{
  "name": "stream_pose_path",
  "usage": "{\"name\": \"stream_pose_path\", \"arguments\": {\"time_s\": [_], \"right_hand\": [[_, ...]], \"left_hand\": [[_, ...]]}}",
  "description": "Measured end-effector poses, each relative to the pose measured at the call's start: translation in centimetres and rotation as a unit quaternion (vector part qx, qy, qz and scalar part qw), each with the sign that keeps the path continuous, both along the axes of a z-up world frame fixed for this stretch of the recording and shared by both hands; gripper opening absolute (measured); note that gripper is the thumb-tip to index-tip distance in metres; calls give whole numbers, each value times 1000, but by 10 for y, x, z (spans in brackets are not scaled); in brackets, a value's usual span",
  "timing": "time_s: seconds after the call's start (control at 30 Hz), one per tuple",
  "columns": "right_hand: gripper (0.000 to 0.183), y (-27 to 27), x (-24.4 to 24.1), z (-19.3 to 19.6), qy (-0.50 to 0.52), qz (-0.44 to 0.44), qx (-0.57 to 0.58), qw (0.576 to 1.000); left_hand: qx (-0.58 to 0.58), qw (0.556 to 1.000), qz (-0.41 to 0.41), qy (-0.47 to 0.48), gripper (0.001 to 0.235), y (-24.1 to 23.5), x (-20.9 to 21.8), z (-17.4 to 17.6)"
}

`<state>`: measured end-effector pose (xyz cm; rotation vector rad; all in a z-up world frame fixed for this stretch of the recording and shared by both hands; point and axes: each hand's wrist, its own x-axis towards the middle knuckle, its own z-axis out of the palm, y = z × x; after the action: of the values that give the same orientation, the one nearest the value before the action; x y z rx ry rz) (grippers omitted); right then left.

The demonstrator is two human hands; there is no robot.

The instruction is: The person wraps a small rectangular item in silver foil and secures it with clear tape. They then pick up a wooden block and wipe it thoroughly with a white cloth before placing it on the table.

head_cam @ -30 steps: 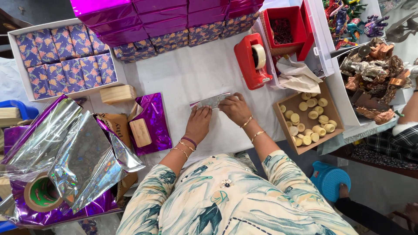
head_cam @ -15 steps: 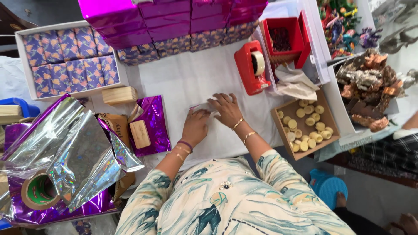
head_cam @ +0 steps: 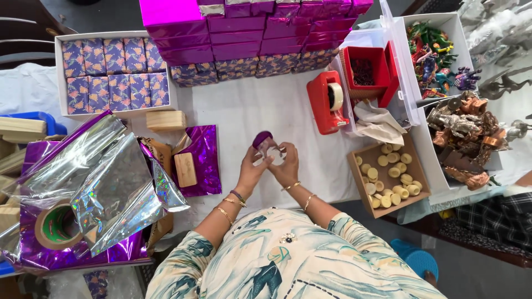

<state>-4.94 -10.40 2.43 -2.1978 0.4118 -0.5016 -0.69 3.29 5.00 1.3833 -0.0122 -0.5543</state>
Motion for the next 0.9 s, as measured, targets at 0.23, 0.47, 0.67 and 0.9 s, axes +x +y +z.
{"name": "stream_pose_path", "arguments": {"time_s": [0.23, 0.47, 0.67, 0.9], "right_hand": [[64, -4, -8, -1, 20, -29, 27, 999], [78, -42, -17, 16, 108, 102, 141, 979], [52, -46, -7, 45, 98, 131, 76, 984], [24, -56, 8, 33, 47, 83, 55, 994]], "left_hand": [[-10, 998, -20, -50, 52, -14, -1, -30], [7, 993, -59, -104, 52, -21, 5, -48], [19, 997, -50, -64, 35, -24, 7, -48], [133, 986, -27, -91, 30, -32, 8, -37]]}}
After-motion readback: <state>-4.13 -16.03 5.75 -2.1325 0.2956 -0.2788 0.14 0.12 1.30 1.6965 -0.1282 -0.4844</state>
